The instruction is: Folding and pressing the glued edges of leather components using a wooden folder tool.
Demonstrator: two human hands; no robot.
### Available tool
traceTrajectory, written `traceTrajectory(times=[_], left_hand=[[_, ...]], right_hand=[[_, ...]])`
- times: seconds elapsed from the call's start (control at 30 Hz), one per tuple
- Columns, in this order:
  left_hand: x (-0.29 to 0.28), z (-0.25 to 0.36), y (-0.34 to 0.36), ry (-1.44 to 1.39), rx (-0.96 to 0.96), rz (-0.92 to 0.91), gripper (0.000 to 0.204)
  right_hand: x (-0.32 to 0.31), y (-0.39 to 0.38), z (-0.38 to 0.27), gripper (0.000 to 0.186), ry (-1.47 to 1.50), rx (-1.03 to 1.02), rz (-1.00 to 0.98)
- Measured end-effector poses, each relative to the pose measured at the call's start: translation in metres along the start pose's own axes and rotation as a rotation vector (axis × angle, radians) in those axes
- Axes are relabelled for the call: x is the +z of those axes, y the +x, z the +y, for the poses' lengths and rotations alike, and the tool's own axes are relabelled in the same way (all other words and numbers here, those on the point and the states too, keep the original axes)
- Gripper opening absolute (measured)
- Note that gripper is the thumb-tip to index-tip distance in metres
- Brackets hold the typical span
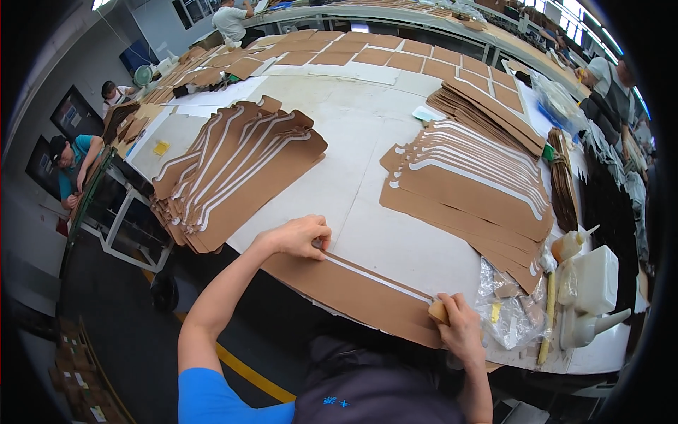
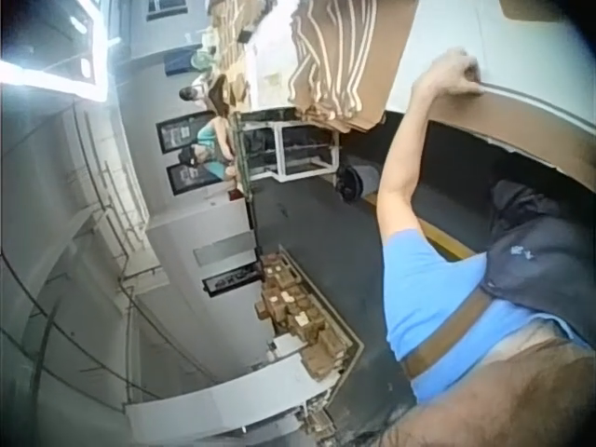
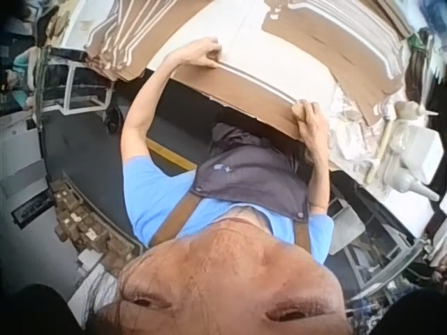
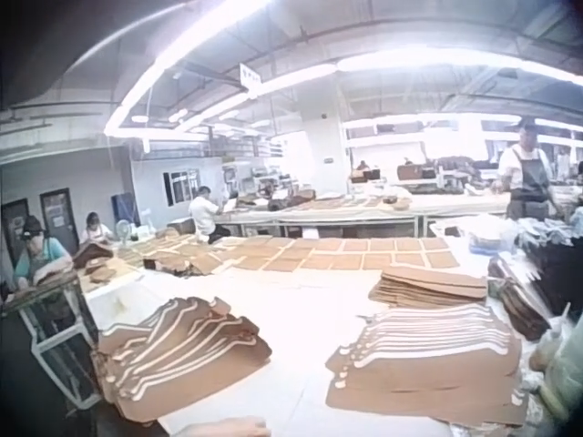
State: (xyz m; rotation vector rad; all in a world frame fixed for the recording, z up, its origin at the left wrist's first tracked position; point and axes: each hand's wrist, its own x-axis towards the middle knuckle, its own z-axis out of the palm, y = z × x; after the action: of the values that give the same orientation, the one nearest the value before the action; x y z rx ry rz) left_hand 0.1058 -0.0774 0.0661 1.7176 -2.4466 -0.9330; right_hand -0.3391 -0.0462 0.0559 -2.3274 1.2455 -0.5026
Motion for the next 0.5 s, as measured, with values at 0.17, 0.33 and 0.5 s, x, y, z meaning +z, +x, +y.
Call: traceTrajectory(times=[0.17, 0.33, 0.5], left_hand=[[0.011, 0.014, -0.023, -0.137, -0.093, 0.102, 0.03], [0.008, -0.003, -0.039, -0.249, -0.055, 0.082, 0.026], [-0.029, -0.07, -0.1, -0.561, -0.262, 0.647, 0.02]], right_hand=[[-0.016, 0.001, 0.0, 0.046, -0.056, 0.014, 0.024], [-0.028, 0.009, -0.001, 0.044, -0.072, 0.051, 0.116], [-0.051, -0.009, 0.031, 0.042, -0.145, 0.152, 0.234]])
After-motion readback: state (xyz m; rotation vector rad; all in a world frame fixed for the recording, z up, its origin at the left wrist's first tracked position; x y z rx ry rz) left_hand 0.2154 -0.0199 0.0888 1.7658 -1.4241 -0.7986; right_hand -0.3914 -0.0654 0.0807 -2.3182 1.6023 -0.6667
